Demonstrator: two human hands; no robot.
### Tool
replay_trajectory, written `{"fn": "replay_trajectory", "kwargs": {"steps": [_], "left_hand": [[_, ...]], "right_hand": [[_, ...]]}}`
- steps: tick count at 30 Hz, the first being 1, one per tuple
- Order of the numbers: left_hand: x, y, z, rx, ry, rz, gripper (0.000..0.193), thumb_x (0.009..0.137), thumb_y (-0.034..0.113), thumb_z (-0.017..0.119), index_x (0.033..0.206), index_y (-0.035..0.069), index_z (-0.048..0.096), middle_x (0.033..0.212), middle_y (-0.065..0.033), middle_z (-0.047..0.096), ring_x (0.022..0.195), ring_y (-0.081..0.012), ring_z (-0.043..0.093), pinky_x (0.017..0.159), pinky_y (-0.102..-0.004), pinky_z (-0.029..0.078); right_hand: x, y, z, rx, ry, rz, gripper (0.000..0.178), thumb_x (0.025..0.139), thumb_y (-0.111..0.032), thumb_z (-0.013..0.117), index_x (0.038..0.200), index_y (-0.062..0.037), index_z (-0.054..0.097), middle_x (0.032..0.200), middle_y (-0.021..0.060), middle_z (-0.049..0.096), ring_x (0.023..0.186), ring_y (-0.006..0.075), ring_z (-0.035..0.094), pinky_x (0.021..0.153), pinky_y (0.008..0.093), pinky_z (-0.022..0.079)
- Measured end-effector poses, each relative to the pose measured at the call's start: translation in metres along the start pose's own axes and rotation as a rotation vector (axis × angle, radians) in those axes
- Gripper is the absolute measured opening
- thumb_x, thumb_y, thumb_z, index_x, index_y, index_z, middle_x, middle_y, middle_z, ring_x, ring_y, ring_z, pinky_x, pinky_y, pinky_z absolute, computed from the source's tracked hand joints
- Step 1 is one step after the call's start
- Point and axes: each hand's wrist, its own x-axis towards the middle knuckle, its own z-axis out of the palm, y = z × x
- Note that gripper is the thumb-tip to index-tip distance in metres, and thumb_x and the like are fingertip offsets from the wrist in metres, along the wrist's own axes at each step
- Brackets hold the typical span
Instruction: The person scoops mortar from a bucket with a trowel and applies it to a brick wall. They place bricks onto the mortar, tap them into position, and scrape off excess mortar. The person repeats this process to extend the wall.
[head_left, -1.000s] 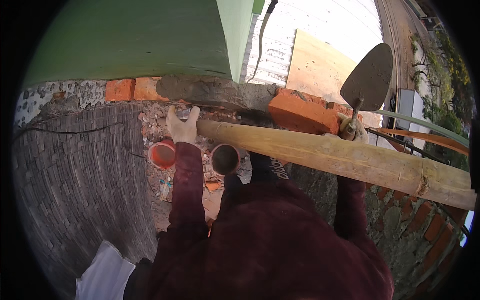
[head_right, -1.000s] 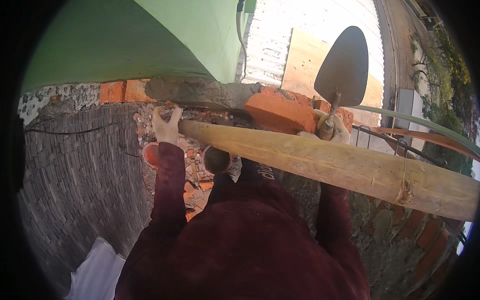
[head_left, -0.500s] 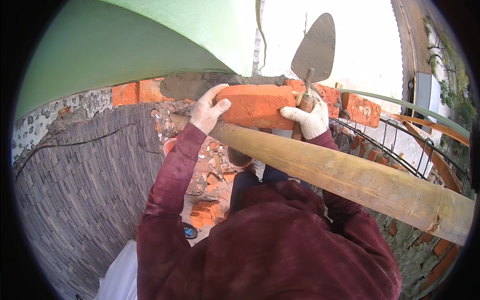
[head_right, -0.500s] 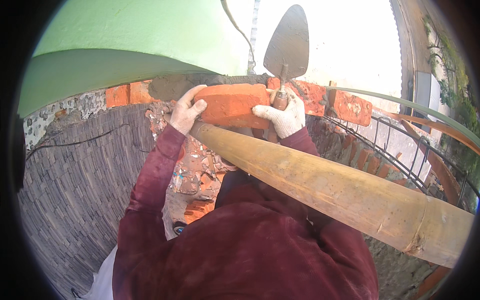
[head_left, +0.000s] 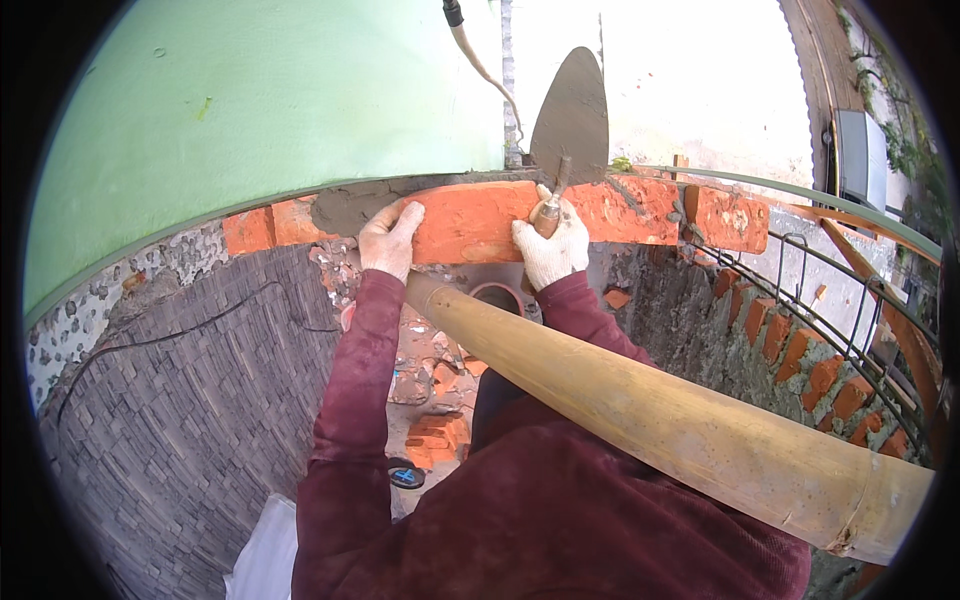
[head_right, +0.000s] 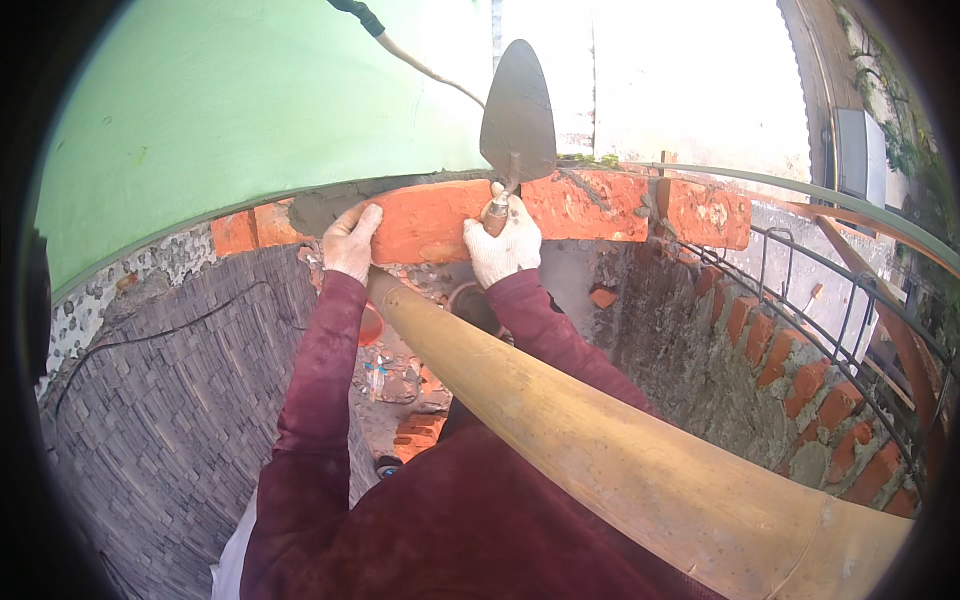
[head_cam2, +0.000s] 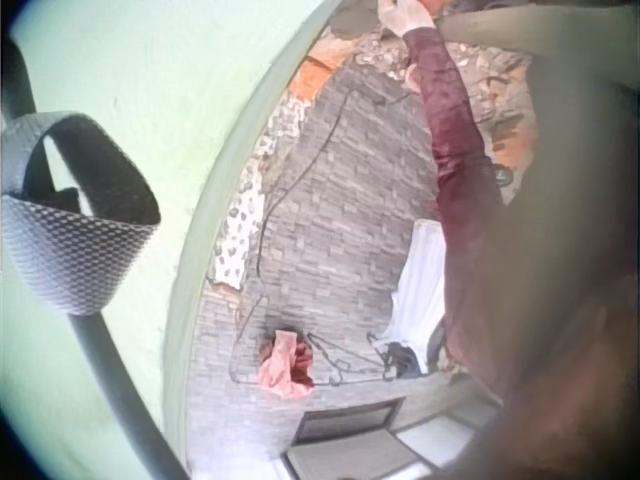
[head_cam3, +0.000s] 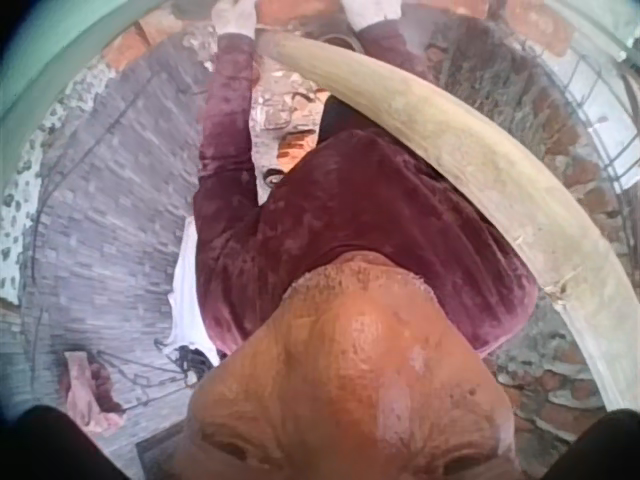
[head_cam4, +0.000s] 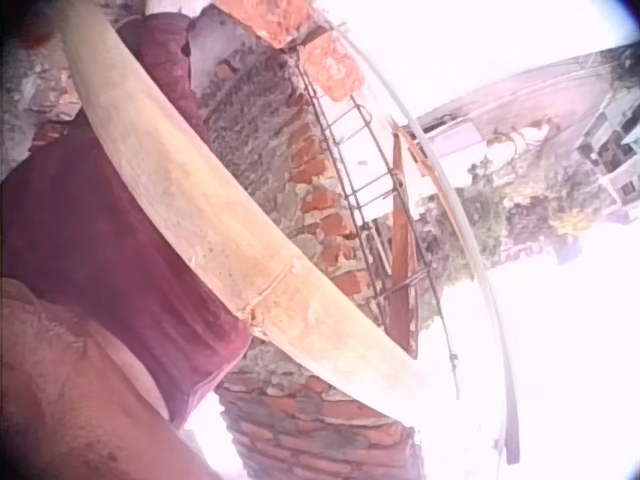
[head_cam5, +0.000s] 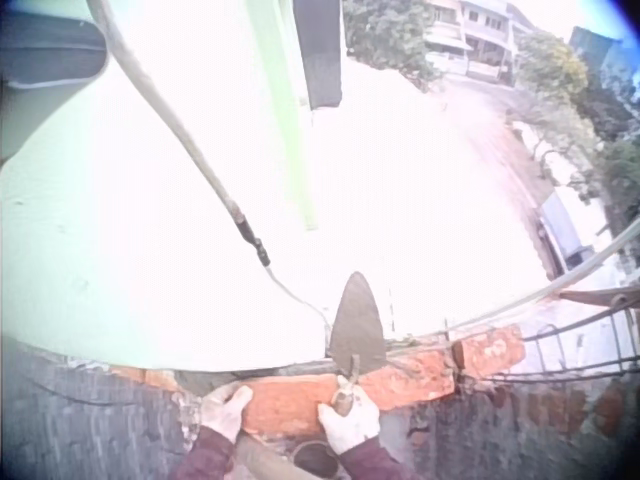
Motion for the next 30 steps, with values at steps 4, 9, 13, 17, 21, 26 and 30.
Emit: {"fn": "replay_trajectory", "kwargs": {"steps": [4, 9, 13, 17, 21, 26, 30], "left_hand": [[0.006, 0.003, 0.005, 0.001, 0.049, -0.017, 0.042, 0.087, 0.017, 0.081, 0.119, -0.008, 0.07, 0.113, -0.0104, 0.073, 0.098, -0.0136, 0.066, 0.09, -0.0274, 0.052], [0.017, 0.0, 0.01, 0.001, 0.049, -0.02, 0.045, 0.087, 0.019, 0.081, 0.121, -0.009, 0.069, 0.114, -0.0116, 0.073, 0.1, -0.0145, 0.066, 0.092, -0.0279, 0.051], [0.027, 0.001, 0.012, 0.076, 0.053, -0.016, 0.044, 0.087, 0.02, 0.081, 0.118, -0.01, 0.07, 0.11, -0.0124, 0.074, 0.098, -0.0149, 0.066, 0.091, -0.0281, 0.051], [0.029, 0.003, 0.021, 0.02, 0.053, -0.013, 0.041, 0.087, 0.02, 0.081, 0.115, -0.009, 0.072, 0.107, -0.0129, 0.075, 0.094, -0.0159, 0.067, 0.089, -0.028, 0.052], [0.031, 0.006, 0.023, 0.084, 0.068, -0.016, 0.041, 0.087, 0.02, 0.08, 0.114, -0.01, 0.072, 0.106, -0.0128, 0.075, 0.092, -0.0162, 0.067, 0.088, -0.0277, 0.052], [0.033, 0.0, 0.02, 0.151, 0.095, -0.013, 0.04, 0.086, 0.021, 0.081, 0.11, -0.009, 0.074, 0.102, -0.0124, 0.076, 0.091, -0.016, 0.067, 0.087, -0.028, 0.051], [0.031, 0.004, 0.024, 0.16, 0.105, 0.004, 0.043, 0.084, 0.026, 0.081, 0.105, -0.01, 0.074, 0.099, -0.0119, 0.076, 0.088, -0.0167, 0.066, 0.086, -0.0297, 0.051]], "right_hand": [[0.001, 0.011, 0.017, -0.059, 0.077, -0.019, 0.045, 0.077, -0.007, 0.073, 0.12, 0.0041, 0.062, 0.086, 0.0012, 0.061, 0.076, 0.0086, 0.057, 0.076, 0.0264, 0.051], [0.005, 0.021, 0.03, -0.138, 0.163, -0.068, 0.061, 0.077, -0.011, 0.07, 0.136, -0.0015, 0.056, 0.093, 0.0154, 0.068, 0.09, 0.0318, 0.07, 0.085, 0.0384, 0.054], [0.0, 0.017, 0.035, -0.14, 0.108, 0.0, 0.063, 0.077, -0.006, 0.067, 0.139, -0.0029, 0.053, 0.099, 0.0157, 0.068, 0.094, 0.0317, 0.07, 0.087, 0.0385, 0.055], [0.005, 0.02, 0.04, -0.134, 0.111, 0.022, 0.064, 0.078, -0.003, 0.065, 0.14, -0.0039, 0.05, 0.101, 0.015, 0.068, 0.095, 0.0316, 0.07, 0.087, 0.0382, 0.054], [0.006, 0.026, 0.049, -0.063, 0.238, -0.072, 0.025, 0.076, -0.002, 0.066, 0.101, -0.0051, 0.06, 0.081, 0.0054, 0.062, 0.076, 0.0155, 0.062, 0.076, 0.0311, 0.052], [0.009, 0.026, 0.044, -0.084, 0.167, -0.052, 0.051, 0.077, -0.001, 0.064, 0.127, -0.0053, 0.054, 0.094, 0.0112, 0.066, 0.087, 0.0253, 0.067, 0.083, 0.0353, 0.054], [0.01, 0.029, 0.042, -0.117, 0.149, -0.06, 0.061, 0.078, -0.001, 0.064, 0.138, -0.0049, 0.053, 0.099, 0.0141, 0.068, 0.092, 0.029, 0.07, 0.086, 0.0369, 0.054]]}}
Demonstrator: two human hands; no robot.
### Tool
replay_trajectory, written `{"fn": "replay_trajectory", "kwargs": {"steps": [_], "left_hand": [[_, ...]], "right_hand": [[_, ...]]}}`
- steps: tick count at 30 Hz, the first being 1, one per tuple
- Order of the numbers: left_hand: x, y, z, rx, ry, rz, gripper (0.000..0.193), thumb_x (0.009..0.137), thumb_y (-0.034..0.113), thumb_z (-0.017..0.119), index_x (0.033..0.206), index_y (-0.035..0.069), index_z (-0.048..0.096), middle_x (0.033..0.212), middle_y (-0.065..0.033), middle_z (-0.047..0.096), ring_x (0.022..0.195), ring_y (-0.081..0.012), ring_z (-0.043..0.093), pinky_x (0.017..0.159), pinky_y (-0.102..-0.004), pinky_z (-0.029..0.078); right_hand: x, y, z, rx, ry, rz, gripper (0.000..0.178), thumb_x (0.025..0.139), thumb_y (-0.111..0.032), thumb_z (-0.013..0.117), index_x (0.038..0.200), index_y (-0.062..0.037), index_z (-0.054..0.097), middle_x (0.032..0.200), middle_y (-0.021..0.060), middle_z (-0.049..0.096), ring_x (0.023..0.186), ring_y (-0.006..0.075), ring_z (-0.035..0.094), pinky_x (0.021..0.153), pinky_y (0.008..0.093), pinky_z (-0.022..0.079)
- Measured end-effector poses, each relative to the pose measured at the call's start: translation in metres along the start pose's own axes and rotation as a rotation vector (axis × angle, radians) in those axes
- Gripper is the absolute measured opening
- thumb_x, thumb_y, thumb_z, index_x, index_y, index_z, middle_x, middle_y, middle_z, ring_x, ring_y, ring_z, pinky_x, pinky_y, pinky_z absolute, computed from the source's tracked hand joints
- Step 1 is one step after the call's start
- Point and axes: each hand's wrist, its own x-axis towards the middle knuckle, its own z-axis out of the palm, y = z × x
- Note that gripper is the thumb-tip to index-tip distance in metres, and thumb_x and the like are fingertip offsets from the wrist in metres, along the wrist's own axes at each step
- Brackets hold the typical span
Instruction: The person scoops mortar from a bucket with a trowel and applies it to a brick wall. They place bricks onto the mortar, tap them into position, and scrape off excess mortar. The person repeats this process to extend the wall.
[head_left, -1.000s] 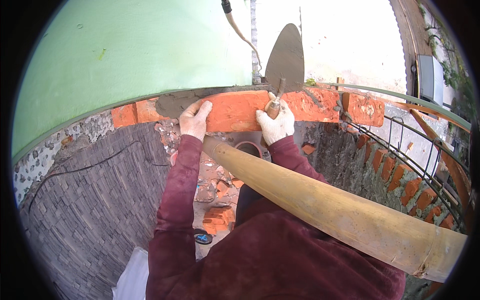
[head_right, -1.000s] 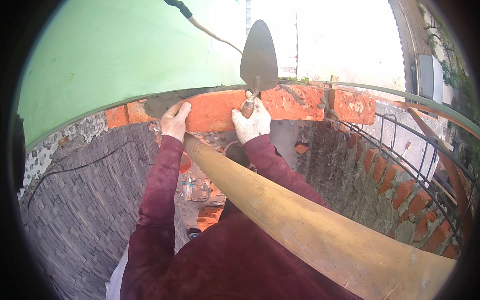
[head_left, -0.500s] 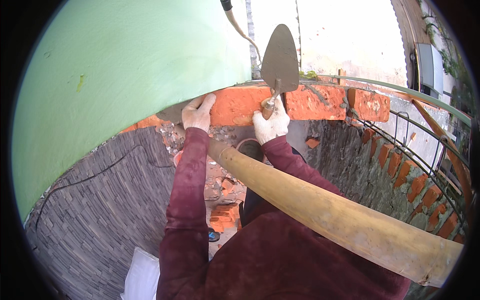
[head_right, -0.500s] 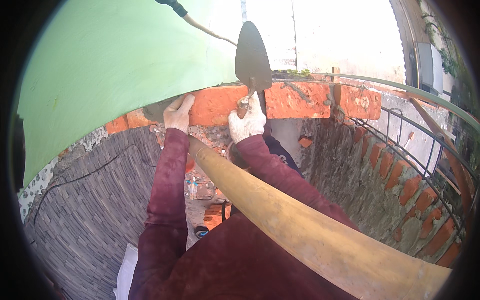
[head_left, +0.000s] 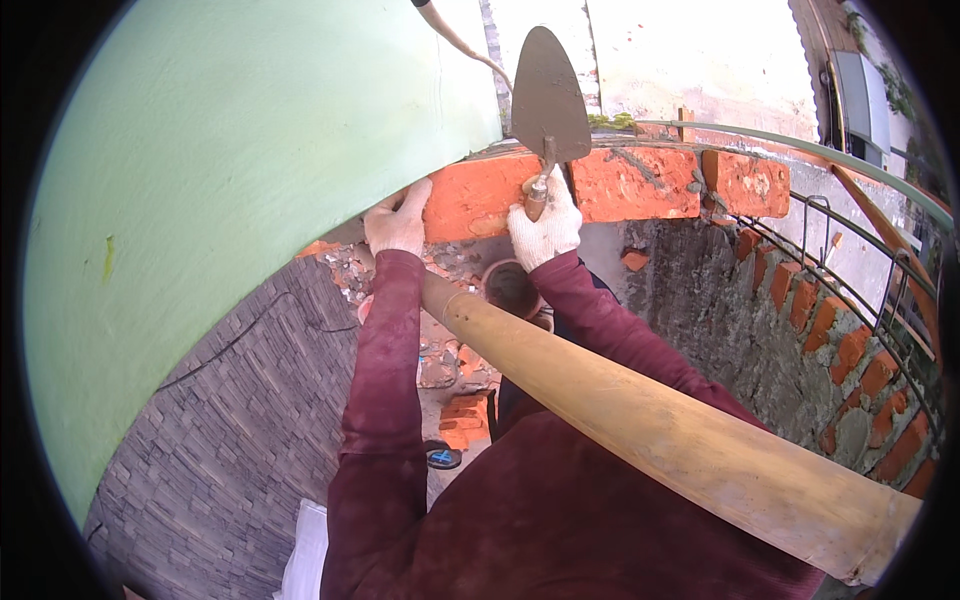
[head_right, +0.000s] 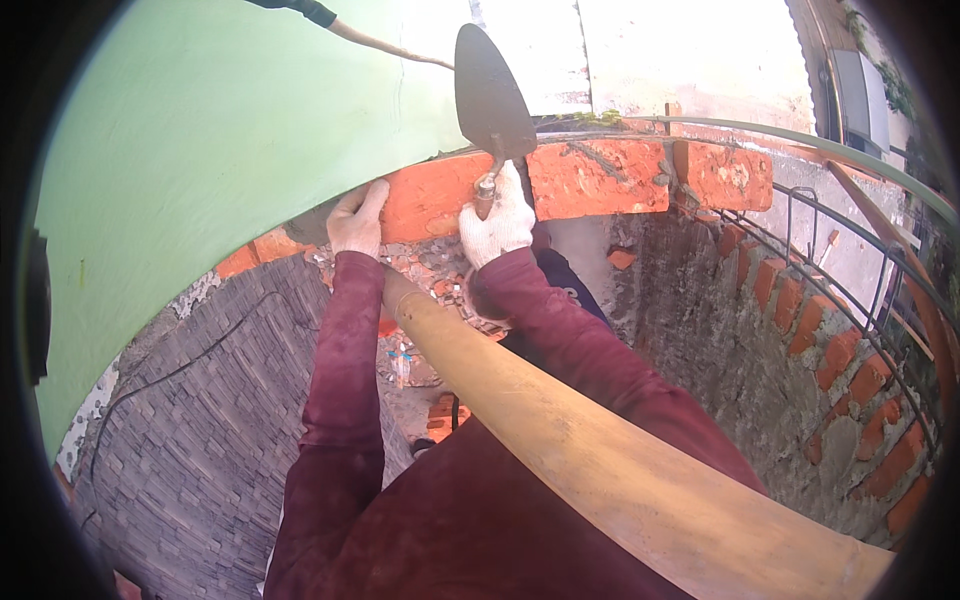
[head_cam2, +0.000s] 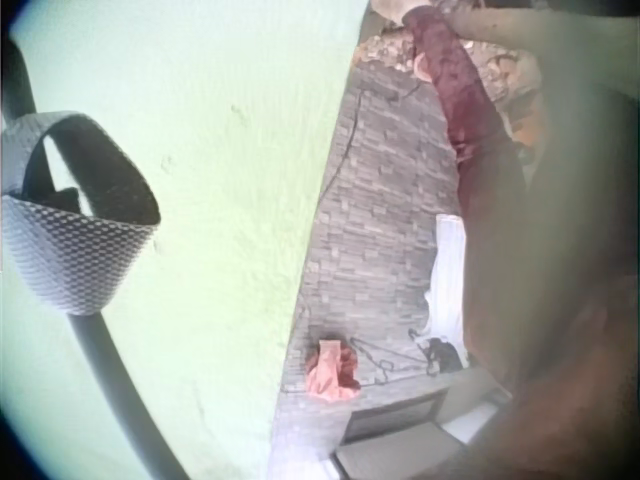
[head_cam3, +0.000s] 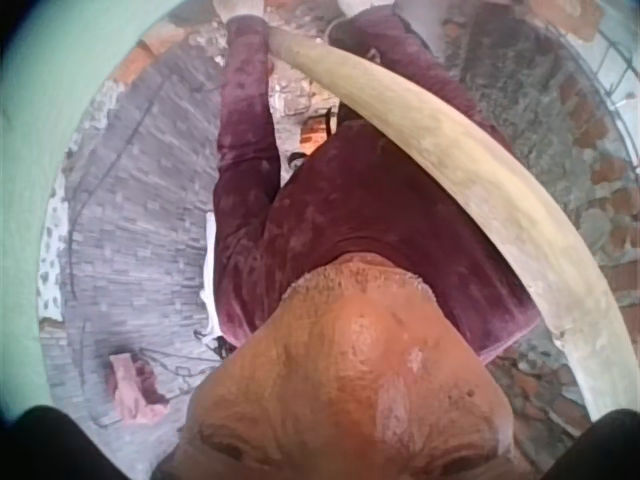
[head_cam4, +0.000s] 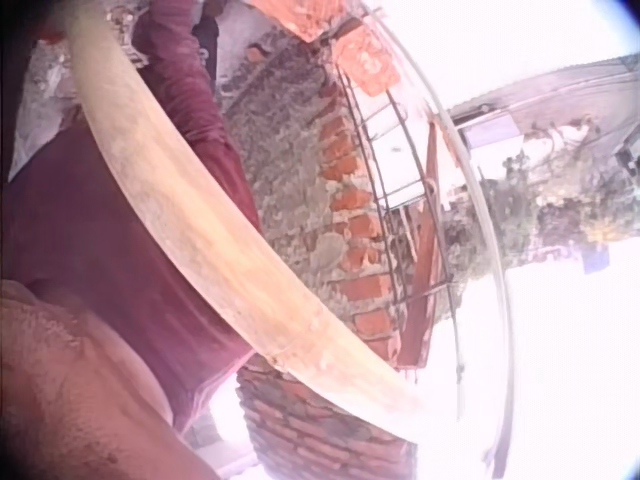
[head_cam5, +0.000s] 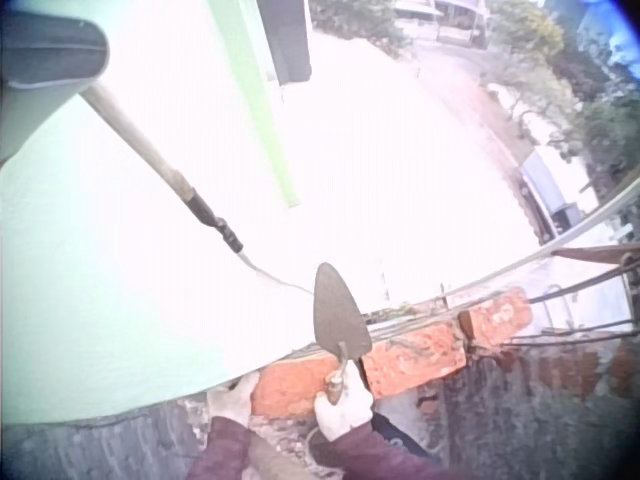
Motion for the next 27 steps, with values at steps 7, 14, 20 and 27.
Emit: {"fn": "replay_trajectory", "kwargs": {"steps": [7, 14, 20, 27], "left_hand": [[-0.008, 0.015, -0.003, 0.344, -0.08, 0.035, 0.062, 0.082, 0.034, 0.082, 0.122, -0.009, 0.065, 0.117, -0.0183, 0.071, 0.106, -0.0238, 0.067, 0.096, -0.0348, 0.05], [-0.011, 0.007, -0.008, 0.316, -0.163, 0.121, 0.058, 0.08, 0.025, 0.085, 0.123, -0.007, 0.065, 0.116, -0.0165, 0.071, 0.103, -0.0228, 0.069, 0.091, -0.0345, 0.053], [-0.011, 0.0, -0.004, 0.251, -0.115, 0.084, 0.056, 0.074, 0.028, 0.087, 0.116, -0.004, 0.07, 0.115, -0.0226, 0.071, 0.104, -0.034, 0.069, 0.092, -0.0405, 0.053], [-0.013, -0.004, -0.007, 0.458, -0.069, 0.194, 0.065, 0.076, 0.025, 0.086, 0.129, -0.005, 0.062, 0.121, -0.0225, 0.067, 0.112, -0.0329, 0.065, 0.098, -0.0405, 0.05]], "right_hand": [[0.005, 0.004, -0.011, -0.099, -0.04, -0.192, 0.07, 0.079, -0.004, 0.069, 0.145, -0.0005, 0.047, 0.109, 0.019, 0.068, 0.1, 0.0339, 0.07, 0.09, 0.038, 0.054], [0.001, 0.004, -0.014, -0.046, -0.115, -0.123, 0.071, 0.08, -0.003, 0.068, 0.147, 0.0008, 0.045, 0.115, 0.0224, 0.068, 0.106, 0.0332, 0.069, 0.092, 0.0367, 0.054], [0.0, 0.011, -0.015, -0.096, -0.118, -0.134, 0.071, 0.08, -0.002, 0.068, 0.147, -0.0003, 0.045, 0.113, 0.0221, 0.068, 0.102, 0.0337, 0.071, 0.09, 0.0369, 0.055], [-0.002, -0.017, -0.047, -0.172, -0.171, -0.202, 0.062, 0.082, -0.012, 0.076, 0.138, -0.0004, 0.054, 0.108, 0.0222, 0.068, 0.1, 0.0367, 0.071, 0.085, 0.0377, 0.056]]}}
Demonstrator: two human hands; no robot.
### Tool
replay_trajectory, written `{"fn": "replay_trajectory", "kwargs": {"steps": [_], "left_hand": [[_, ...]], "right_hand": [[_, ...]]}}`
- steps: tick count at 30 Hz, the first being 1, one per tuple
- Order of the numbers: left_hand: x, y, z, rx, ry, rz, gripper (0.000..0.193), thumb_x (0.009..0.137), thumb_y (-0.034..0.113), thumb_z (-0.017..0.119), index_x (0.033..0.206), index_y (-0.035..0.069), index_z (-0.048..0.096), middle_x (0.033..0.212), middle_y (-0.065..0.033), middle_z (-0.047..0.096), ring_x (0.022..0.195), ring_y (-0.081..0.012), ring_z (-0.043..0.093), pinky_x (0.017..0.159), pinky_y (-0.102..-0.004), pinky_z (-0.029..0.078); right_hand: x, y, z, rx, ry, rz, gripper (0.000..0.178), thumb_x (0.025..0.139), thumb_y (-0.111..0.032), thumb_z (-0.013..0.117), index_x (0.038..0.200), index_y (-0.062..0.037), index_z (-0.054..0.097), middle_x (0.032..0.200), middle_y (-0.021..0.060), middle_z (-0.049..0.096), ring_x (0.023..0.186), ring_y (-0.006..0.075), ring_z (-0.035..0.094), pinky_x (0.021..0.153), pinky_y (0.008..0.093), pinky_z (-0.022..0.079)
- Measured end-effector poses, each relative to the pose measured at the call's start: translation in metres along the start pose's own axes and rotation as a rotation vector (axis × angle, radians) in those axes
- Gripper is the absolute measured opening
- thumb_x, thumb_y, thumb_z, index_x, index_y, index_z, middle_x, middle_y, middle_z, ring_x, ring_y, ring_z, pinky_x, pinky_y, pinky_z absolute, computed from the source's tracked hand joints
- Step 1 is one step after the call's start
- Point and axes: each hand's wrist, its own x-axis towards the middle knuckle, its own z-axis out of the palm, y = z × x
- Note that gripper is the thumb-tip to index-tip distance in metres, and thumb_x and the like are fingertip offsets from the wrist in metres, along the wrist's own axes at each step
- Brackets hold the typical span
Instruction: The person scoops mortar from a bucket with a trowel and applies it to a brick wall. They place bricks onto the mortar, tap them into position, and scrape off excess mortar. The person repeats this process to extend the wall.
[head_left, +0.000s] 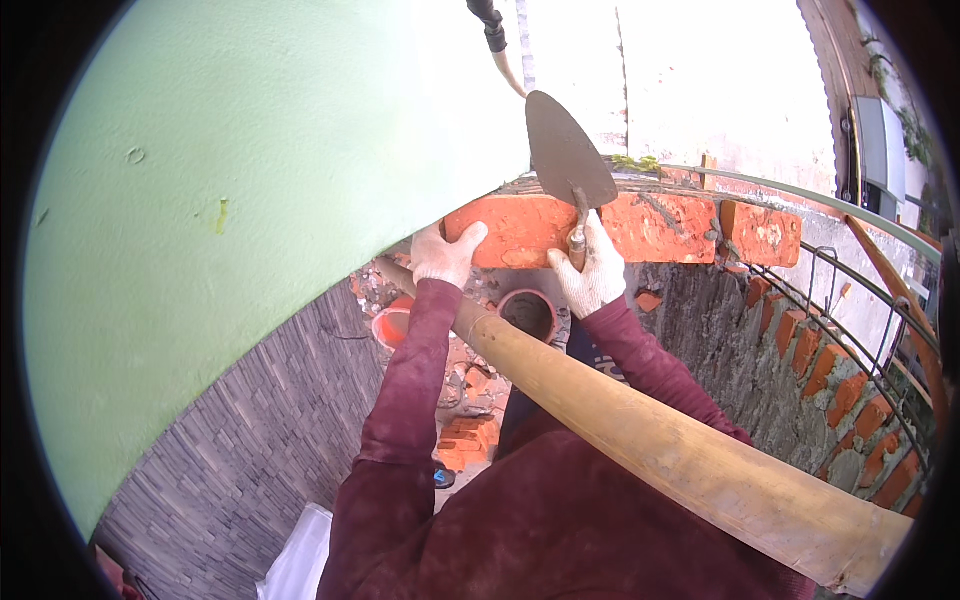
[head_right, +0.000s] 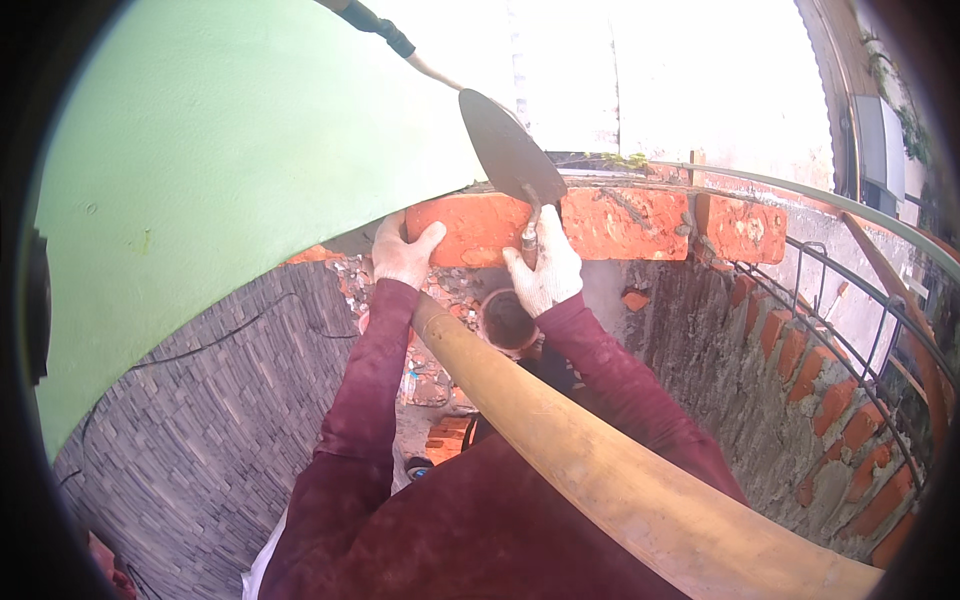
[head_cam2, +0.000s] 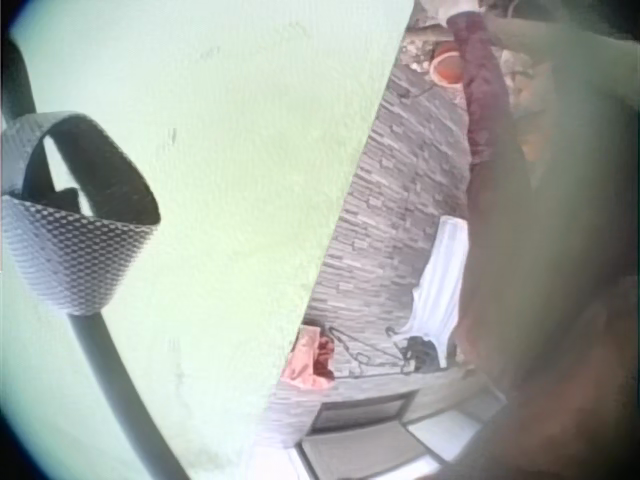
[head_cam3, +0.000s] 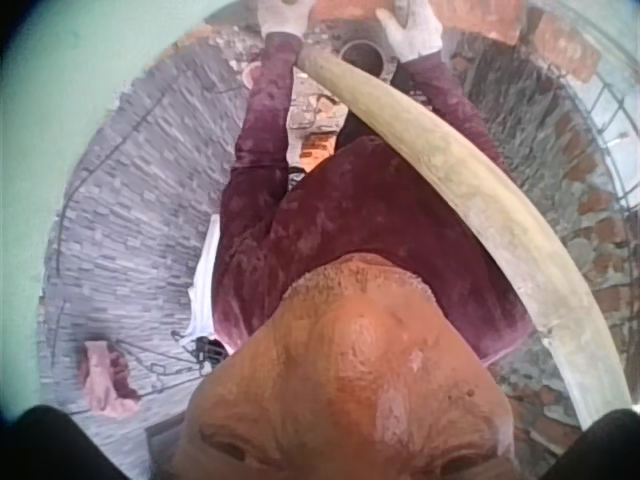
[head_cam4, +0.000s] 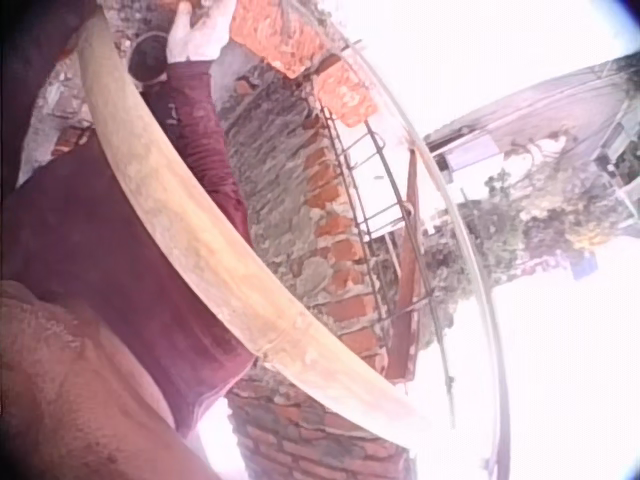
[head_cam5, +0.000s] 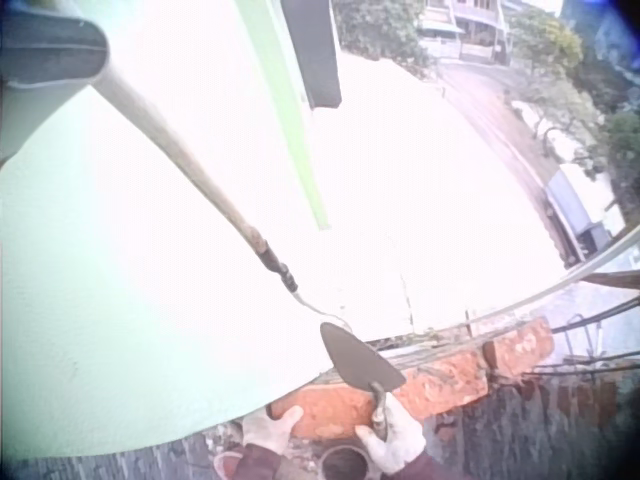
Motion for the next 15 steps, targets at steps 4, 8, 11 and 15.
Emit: {"fn": "replay_trajectory", "kwargs": {"steps": [4, 8, 11, 15], "left_hand": [[-0.012, 0.022, -0.008, 0.124, -0.034, 0.057, 0.08, 0.074, 0.031, 0.086, 0.138, -0.003, 0.053, 0.133, -0.0261, 0.057, 0.128, -0.0396, 0.053, 0.109, -0.045, 0.043], [-0.02, 0.006, 0.0, 0.298, -0.027, 0.068, 0.091, 0.074, 0.037, 0.086, 0.145, -0.002, 0.046, 0.135, -0.0278, 0.056, 0.128, -0.0409, 0.053, 0.108, -0.0452, 0.045], [-0.021, 0.005, 0.001, 0.41, -0.01, 0.06, 0.096, 0.076, 0.041, 0.085, 0.15, -0.002, 0.041, 0.137, -0.0289, 0.054, 0.128, -0.0428, 0.054, 0.107, -0.0445, 0.046], [-0.018, -0.007, 0.001, 0.449, -0.014, 0.063, 0.098, 0.076, 0.043, 0.084, 0.152, 0.001, 0.04, 0.134, -0.029, 0.056, 0.123, -0.0439, 0.057, 0.104, -0.0446, 0.048]], "right_hand": [[-0.01, -0.024, -0.097, -0.283, -0.303, -0.055, 0.038, 0.083, -0.017, 0.077, 0.115, -0.003, 0.062, 0.091, 0.0145, 0.069, 0.085, 0.035, 0.071, 0.074, 0.0402, 0.056], [-0.008, -0.036, -0.146, -0.563, -0.437, -0.399, 0.03, 0.084, -0.017, 0.071, 0.109, -0.0043, 0.06, 0.084, 0.0129, 0.063, 0.072, 0.0335, 0.065, 0.063, 0.0425, 0.053], [-0.007, -0.022, -0.141, -0.58, -0.55, -0.433, 0.029, 0.087, -0.02, 0.069, 0.11, -0.0053, 0.058, 0.088, 0.0134, 0.061, 0.074, 0.0335, 0.065, 0.063, 0.0433, 0.053], [-0.003, -0.015, -0.132, -0.561, -0.582, -0.46, 0.031, 0.092, -0.025, 0.067, 0.114, -0.0057, 0.057, 0.088, 0.0135, 0.061, 0.075, 0.0332, 0.066, 0.062, 0.043, 0.053]]}}
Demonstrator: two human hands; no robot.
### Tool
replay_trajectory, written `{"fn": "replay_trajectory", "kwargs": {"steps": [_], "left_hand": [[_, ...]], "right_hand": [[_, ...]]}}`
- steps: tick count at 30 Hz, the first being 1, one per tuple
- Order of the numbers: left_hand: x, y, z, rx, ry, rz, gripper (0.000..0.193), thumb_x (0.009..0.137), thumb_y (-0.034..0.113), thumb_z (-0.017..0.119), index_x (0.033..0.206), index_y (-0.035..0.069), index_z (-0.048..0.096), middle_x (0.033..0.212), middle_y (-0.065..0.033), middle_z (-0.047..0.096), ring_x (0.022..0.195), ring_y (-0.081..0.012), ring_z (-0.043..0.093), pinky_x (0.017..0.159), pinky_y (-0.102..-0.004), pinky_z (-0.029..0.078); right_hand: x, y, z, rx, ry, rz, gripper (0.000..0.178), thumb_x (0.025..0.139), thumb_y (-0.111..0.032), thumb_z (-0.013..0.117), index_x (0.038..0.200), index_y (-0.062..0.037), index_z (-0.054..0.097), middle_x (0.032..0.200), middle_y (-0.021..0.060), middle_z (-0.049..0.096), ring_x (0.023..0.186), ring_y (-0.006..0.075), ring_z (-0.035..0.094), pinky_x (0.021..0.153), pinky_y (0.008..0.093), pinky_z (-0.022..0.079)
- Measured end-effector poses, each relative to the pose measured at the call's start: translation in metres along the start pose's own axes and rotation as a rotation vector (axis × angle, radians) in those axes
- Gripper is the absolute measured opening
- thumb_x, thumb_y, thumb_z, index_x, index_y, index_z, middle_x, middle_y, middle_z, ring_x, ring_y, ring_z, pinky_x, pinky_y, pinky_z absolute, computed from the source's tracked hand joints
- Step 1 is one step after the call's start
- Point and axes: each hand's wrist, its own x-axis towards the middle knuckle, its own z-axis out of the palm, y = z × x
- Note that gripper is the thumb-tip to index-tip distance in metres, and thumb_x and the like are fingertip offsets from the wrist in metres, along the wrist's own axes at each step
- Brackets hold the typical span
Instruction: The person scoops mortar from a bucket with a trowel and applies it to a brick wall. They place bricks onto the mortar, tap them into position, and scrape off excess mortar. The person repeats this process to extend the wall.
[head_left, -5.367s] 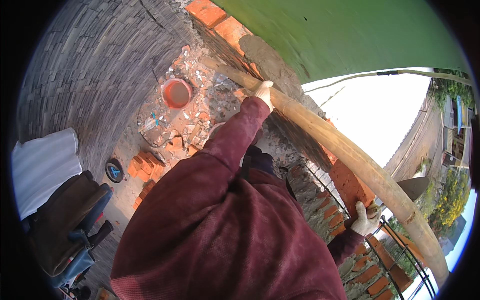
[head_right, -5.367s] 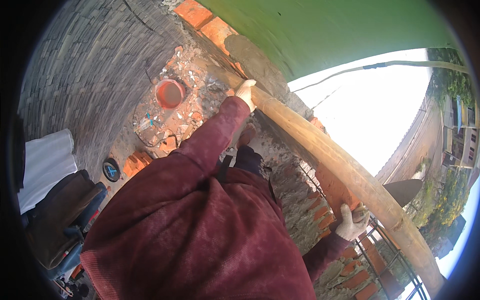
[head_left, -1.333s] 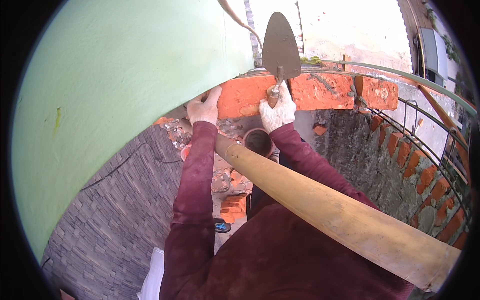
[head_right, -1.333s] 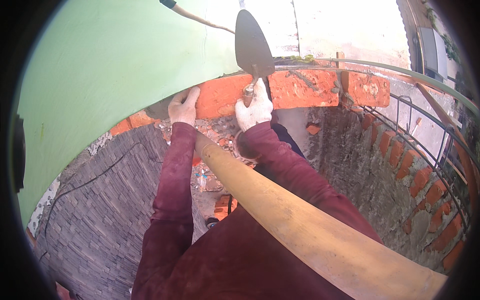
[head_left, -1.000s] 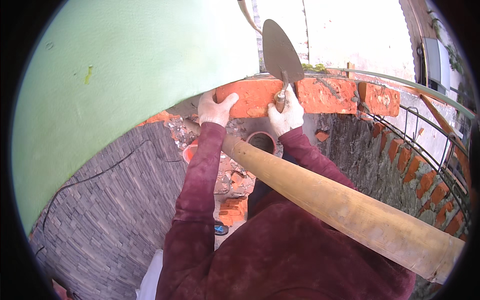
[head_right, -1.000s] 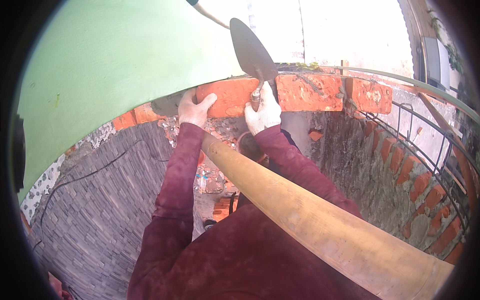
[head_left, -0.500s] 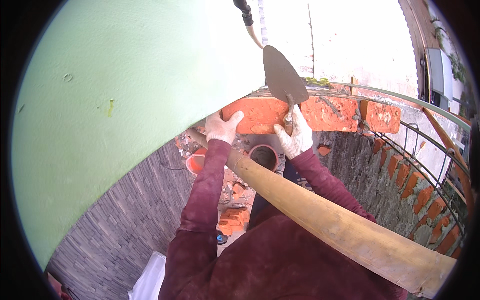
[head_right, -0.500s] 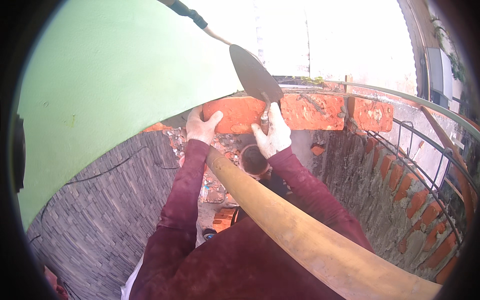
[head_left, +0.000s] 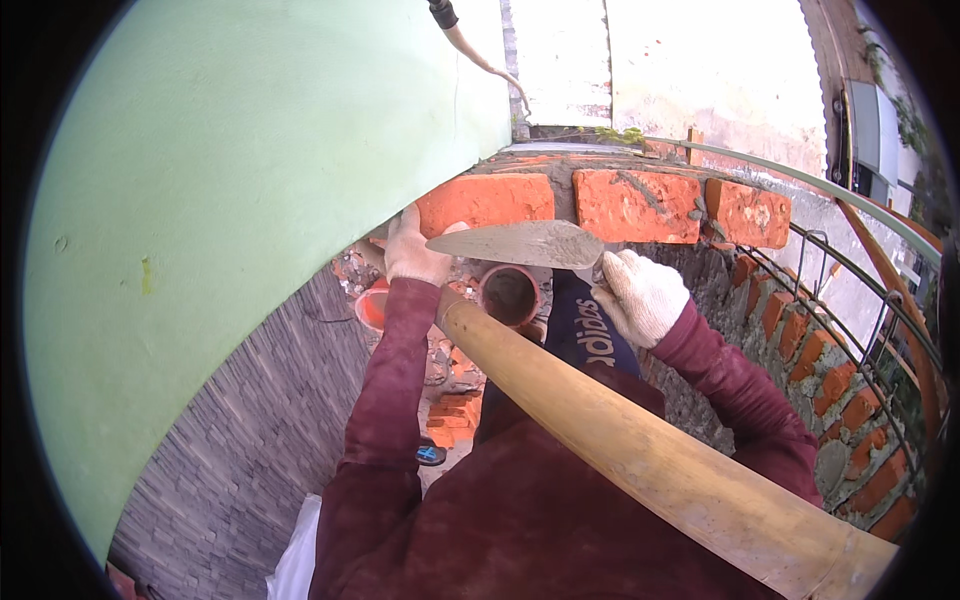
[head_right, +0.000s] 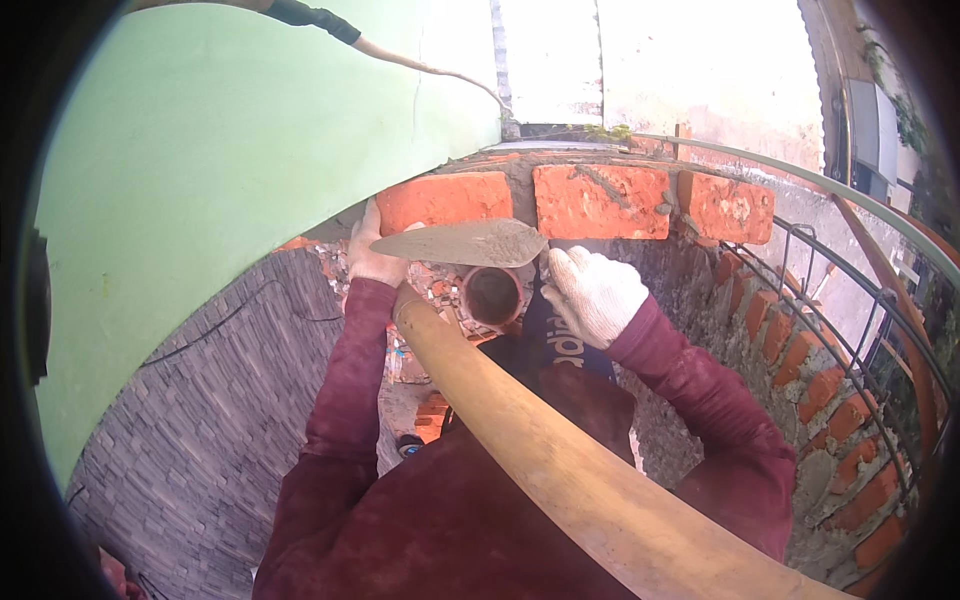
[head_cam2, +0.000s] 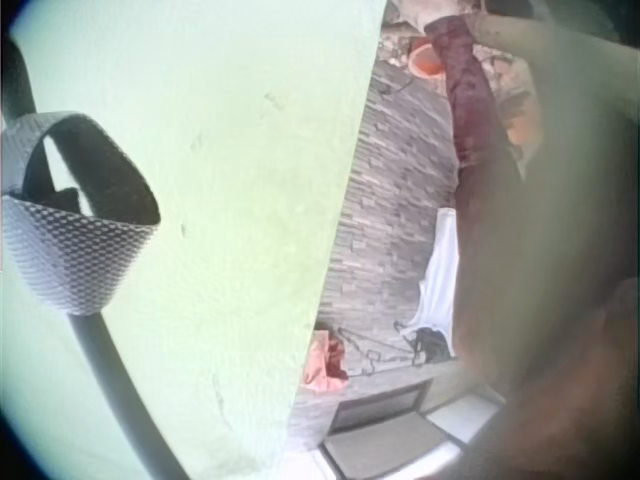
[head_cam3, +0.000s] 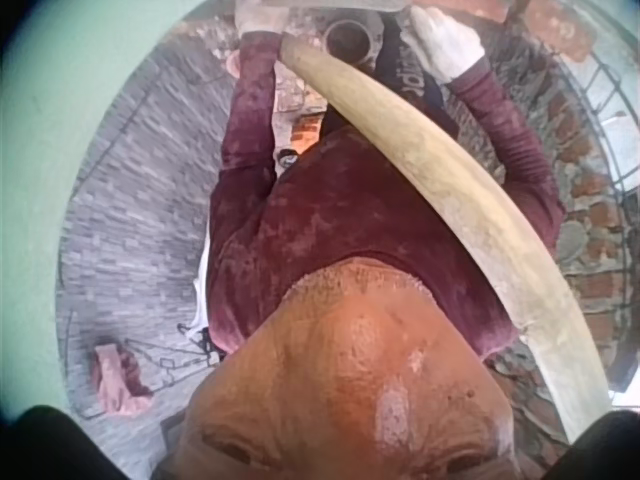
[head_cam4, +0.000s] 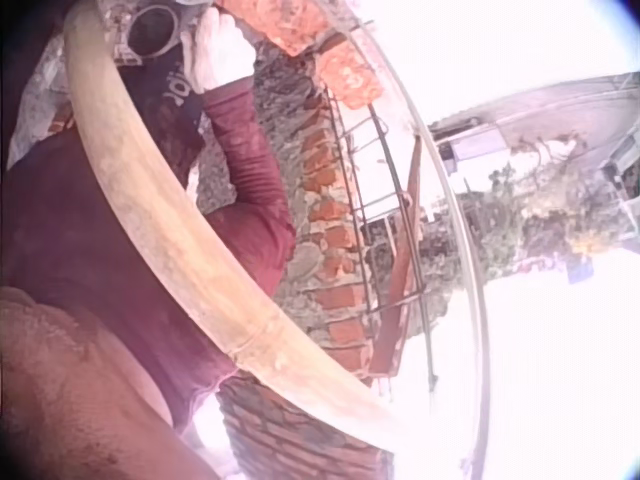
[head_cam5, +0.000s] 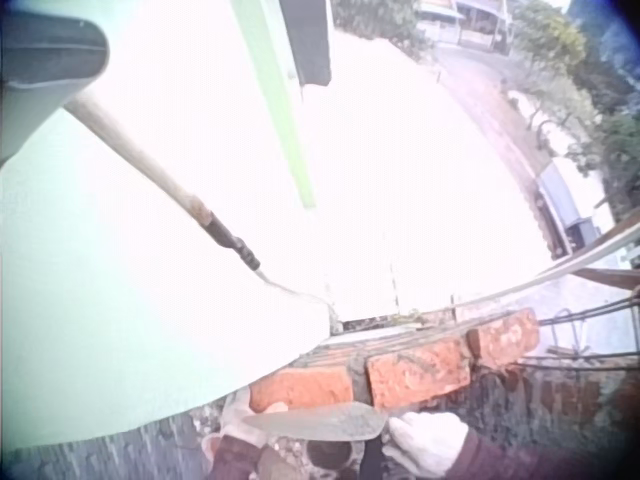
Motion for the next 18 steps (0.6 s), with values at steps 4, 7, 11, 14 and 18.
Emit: {"fn": "replay_trajectory", "kwargs": {"steps": [4, 7, 11, 14, 18], "left_hand": [[0.003, 0.007, -0.005, -0.005, -0.076, -0.073, 0.099, 0.075, 0.045, 0.084, 0.153, 0.002, 0.04, 0.137, -0.0285, 0.054, 0.128, -0.0423, 0.054, 0.108, -0.0443, 0.044], [0.002, 0.014, -0.007, -0.026, -0.126, -0.119, 0.101, 0.073, 0.048, 0.083, 0.152, 0.001, 0.041, 0.142, -0.0282, 0.052, 0.133, -0.0407, 0.05, 0.112, -0.0439, 0.04], [0.002, 0.009, -0.003, -0.068, -0.062, -0.127, 0.097, 0.073, 0.045, 0.084, 0.151, 0.003, 0.044, 0.128, -0.026, 0.062, 0.119, -0.0378, 0.061, 0.102, -0.0439, 0.05], [0.0, 0.007, -0.003, -0.07, -0.062, -0.126, 0.096, 0.073, 0.045, 0.084, 0.15, 0.003, 0.045, 0.126, -0.0254, 0.063, 0.117, -0.0374, 0.062, 0.101, -0.0436, 0.05], [0.0, 0.006, -0.003, -0.119, -0.073, -0.142, 0.091, 0.074, 0.044, 0.084, 0.147, 0.004, 0.05, 0.126, -0.0238, 0.064, 0.116, -0.0367, 0.063, 0.099, -0.0432, 0.051]], "right_hand": [[0.007, 0.003, 0.007, 0.031, -0.007, 0.003, 0.029, 0.094, -0.026, 0.065, 0.113, -0.0056, 0.056, 0.088, 0.0145, 0.061, 0.076, 0.0332, 0.067, 0.062, 0.0438, 0.053], [0.016, 0.013, 0.022, -0.068, -0.042, 0.057, 0.027, 0.096, -0.027, 0.062, 0.112, -0.0056, 0.054, 0.089, 0.0151, 0.061, 0.077, 0.0339, 0.068, 0.063, 0.0448, 0.054], [0.019, 0.009, 0.016, -0.051, -0.069, 0.103, 0.029, 0.097, -0.027, 0.062, 0.114, -0.0053, 0.053, 0.09, 0.0157, 0.061, 0.079, 0.0354, 0.068, 0.063, 0.046, 0.055], [0.019, 0.007, 0.018, -0.082, -0.088, 0.113, 0.029, 0.097, -0.026, 0.062, 0.115, -0.005, 0.053, 0.091, 0.0162, 0.061, 0.079, 0.0357, 0.068, 0.063, 0.0467, 0.055], [0.019, 0.006, 0.014, -0.072, -0.092, 0.124, 0.031, 0.096, -0.024, 0.063, 0.117, -0.0042, 0.052, 0.091, 0.0169, 0.062, 0.079, 0.0351, 0.069, 0.062, 0.0472, 0.055]]}}
